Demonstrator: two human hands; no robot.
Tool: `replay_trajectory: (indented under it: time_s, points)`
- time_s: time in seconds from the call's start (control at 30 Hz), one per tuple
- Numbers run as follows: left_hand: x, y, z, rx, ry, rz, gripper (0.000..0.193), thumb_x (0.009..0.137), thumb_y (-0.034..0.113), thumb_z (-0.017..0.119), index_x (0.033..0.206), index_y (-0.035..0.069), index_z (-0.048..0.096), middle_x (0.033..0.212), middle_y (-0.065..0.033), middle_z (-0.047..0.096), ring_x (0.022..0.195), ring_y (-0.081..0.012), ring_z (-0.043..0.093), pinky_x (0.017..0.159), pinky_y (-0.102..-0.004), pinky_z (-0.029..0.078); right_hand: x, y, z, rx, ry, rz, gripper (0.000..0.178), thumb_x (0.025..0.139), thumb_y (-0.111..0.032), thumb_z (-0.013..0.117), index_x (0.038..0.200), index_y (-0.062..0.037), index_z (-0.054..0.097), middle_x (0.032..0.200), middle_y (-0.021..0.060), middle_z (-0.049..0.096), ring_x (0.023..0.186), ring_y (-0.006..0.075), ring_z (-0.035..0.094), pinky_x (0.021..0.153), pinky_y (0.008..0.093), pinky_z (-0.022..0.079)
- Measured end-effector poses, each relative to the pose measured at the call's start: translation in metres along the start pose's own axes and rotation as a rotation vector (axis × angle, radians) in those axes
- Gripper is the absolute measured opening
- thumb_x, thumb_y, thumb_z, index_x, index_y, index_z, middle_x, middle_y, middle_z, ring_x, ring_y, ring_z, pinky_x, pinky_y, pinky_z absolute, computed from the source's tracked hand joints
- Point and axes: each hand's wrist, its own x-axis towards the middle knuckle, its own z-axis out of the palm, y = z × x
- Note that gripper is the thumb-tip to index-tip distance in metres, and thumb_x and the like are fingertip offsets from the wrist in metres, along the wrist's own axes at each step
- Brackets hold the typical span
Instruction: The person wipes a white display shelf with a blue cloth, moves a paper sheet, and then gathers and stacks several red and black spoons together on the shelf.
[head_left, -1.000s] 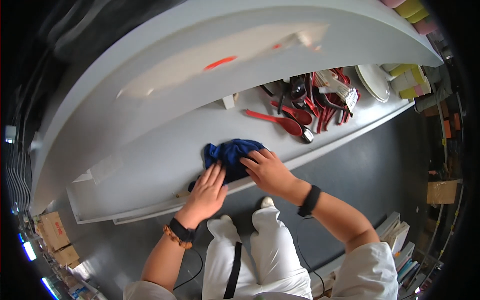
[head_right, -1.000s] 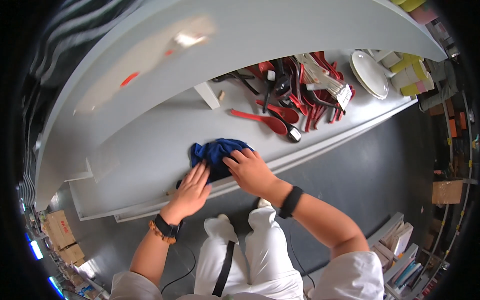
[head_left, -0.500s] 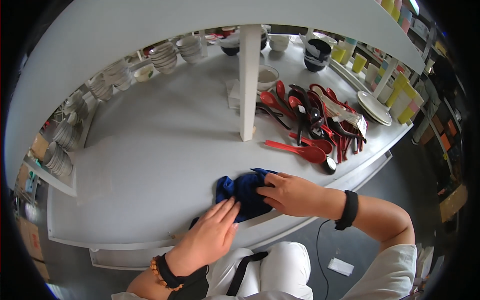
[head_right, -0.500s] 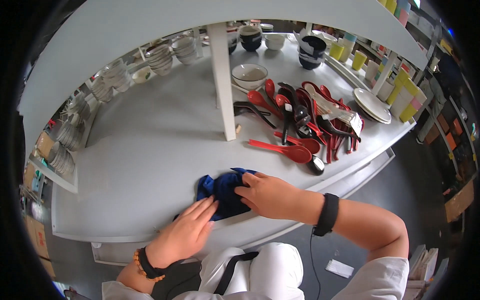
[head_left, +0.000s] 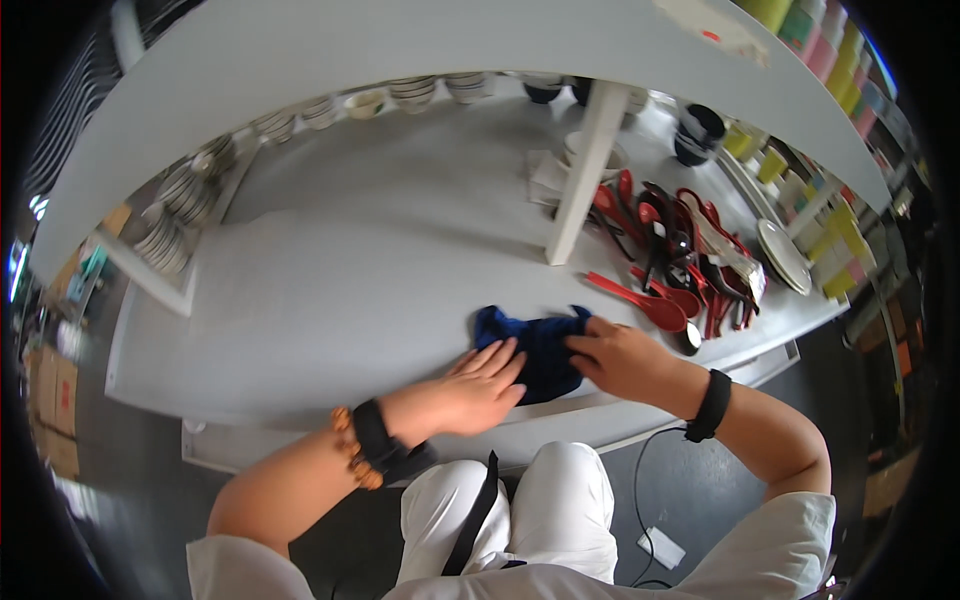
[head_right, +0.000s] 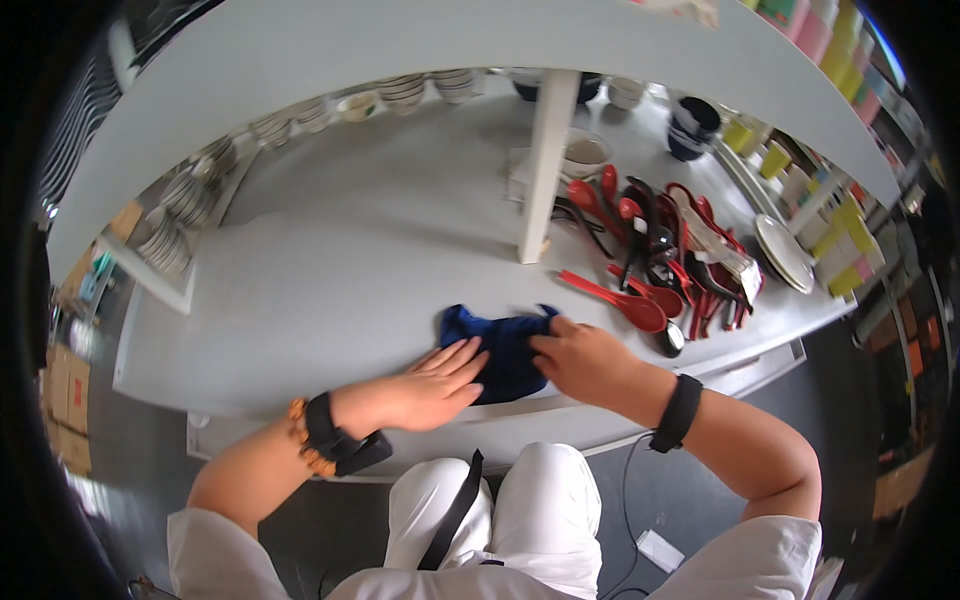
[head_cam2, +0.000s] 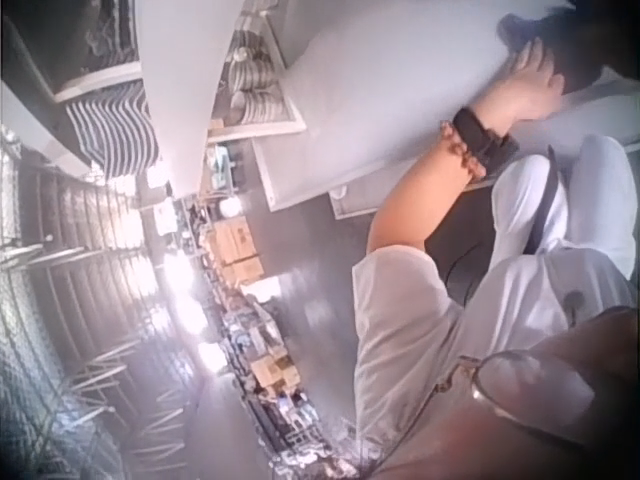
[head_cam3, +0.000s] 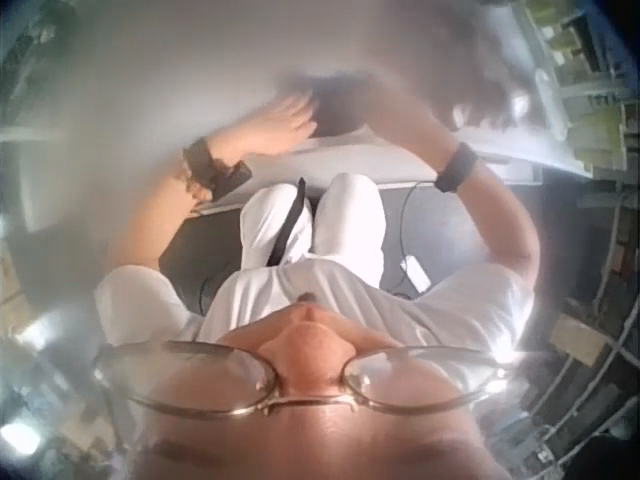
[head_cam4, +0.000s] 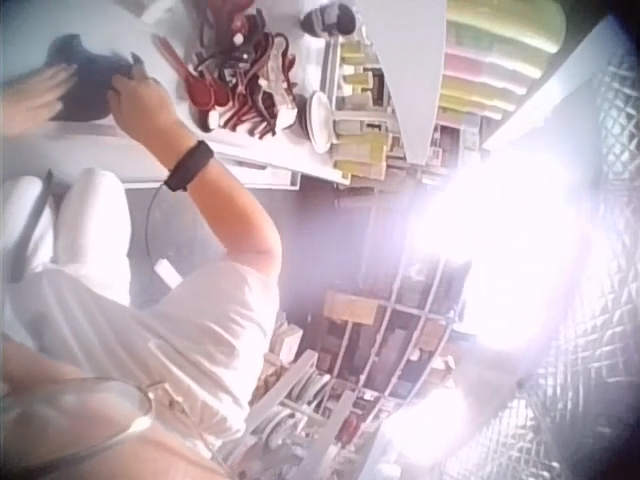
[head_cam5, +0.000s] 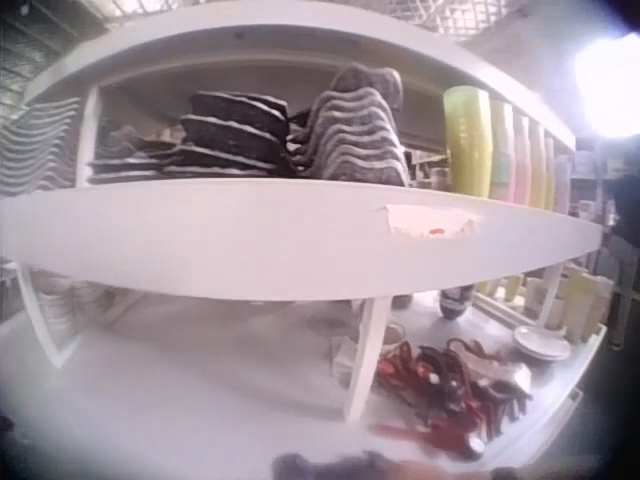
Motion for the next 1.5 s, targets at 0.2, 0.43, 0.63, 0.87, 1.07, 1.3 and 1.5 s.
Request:
replay_trajectory:
  time_s: [0.2,0.43,0.63,0.87,1.07,1.3,1.5]
  points:
    - [0.005,0.015,0.005,0.006,-0.064,0.006,0.059,0.101,0.033,0.027,0.148,-0.002,0.017,0.156,-0.0223,0.008,0.146,-0.0346,0.004,0.117,-0.0433,0.010,-0.006,0.003,-0.018,-0.099,-0.103,0.032,0.046,0.089,-0.033,0.060,0.127,-0.0088,0.052,0.097,0.0190,0.055,0.082,0.0365,0.061,0.071,0.0426,0.052]
    - [0.013,-0.004,0.005,0.519,-0.049,0.291,0.037,0.099,0.019,0.034,0.122,-0.008,0.046,0.149,-0.0320,0.020,0.141,-0.0467,0.011,0.116,-0.0538,0.013,0.022,-0.012,-0.005,-0.165,-0.283,-0.120,0.056,0.092,-0.030,0.057,0.140,-0.0089,0.039,0.107,0.0226,0.050,0.084,0.0384,0.061,0.075,0.0421,0.051]
    - [0.056,0.004,0.008,-0.035,0.051,0.056,0.040,0.101,0.027,0.030,0.125,0.000,0.045,0.152,-0.0299,0.009,0.142,-0.0474,0.000,0.115,-0.0537,0.012,0.007,0.040,0.001,-0.296,-0.145,-0.138,0.054,0.092,-0.031,0.056,0.138,-0.0052,0.042,0.105,0.0205,0.052,0.083,0.0339,0.062,0.073,0.0363,0.051]
    - [0.104,0.045,-0.006,0.166,0.001,-0.005,0.072,0.096,0.046,0.031,0.149,0.000,0.016,0.157,-0.0222,0.004,0.146,-0.0335,0.002,0.116,-0.0494,0.011,-0.028,0.057,-0.007,-0.222,0.061,-0.122,0.050,0.091,-0.027,0.057,0.133,-0.0028,0.046,0.105,0.0198,0.056,0.091,0.0344,0.060,0.081,0.0382,0.049]
    - [0.099,0.035,-0.043,0.146,-0.020,0.188,0.050,0.092,0.035,0.052,0.132,0.004,0.051,0.139,-0.0205,0.042,0.132,-0.0349,0.036,0.109,-0.0519,0.028,-0.058,0.072,-0.051,-0.025,0.416,0.137,0.027,0.080,-0.015,0.066,0.105,-0.0029,0.064,0.094,0.0163,0.061,0.088,0.0351,0.060,0.076,0.0398,0.051]
    - [0.154,0.029,-0.055,-0.127,0.478,0.482,0.044,0.090,0.014,0.056,0.132,0.004,0.049,0.136,-0.0203,0.047,0.127,-0.0361,0.044,0.106,-0.0390,0.037,-0.071,0.093,-0.042,0.092,0.365,0.268,0.029,0.078,-0.015,0.066,0.099,0.0041,0.063,0.089,0.0233,0.062,0.080,0.0379,0.062,0.072,0.0399,0.051]
    - [0.189,0.037,-0.039,0.172,0.410,0.165,0.053,0.092,0.017,0.056,0.141,0.008,0.039,0.148,-0.0199,0.033,0.138,-0.0365,0.029,0.112,-0.0412,0.028,-0.062,0.100,-0.042,0.251,0.354,0.457,0.022,0.073,-0.006,0.063,0.093,0.0029,0.068,0.086,0.0225,0.066,0.079,0.0369,0.064,0.072,0.0364,0.052]
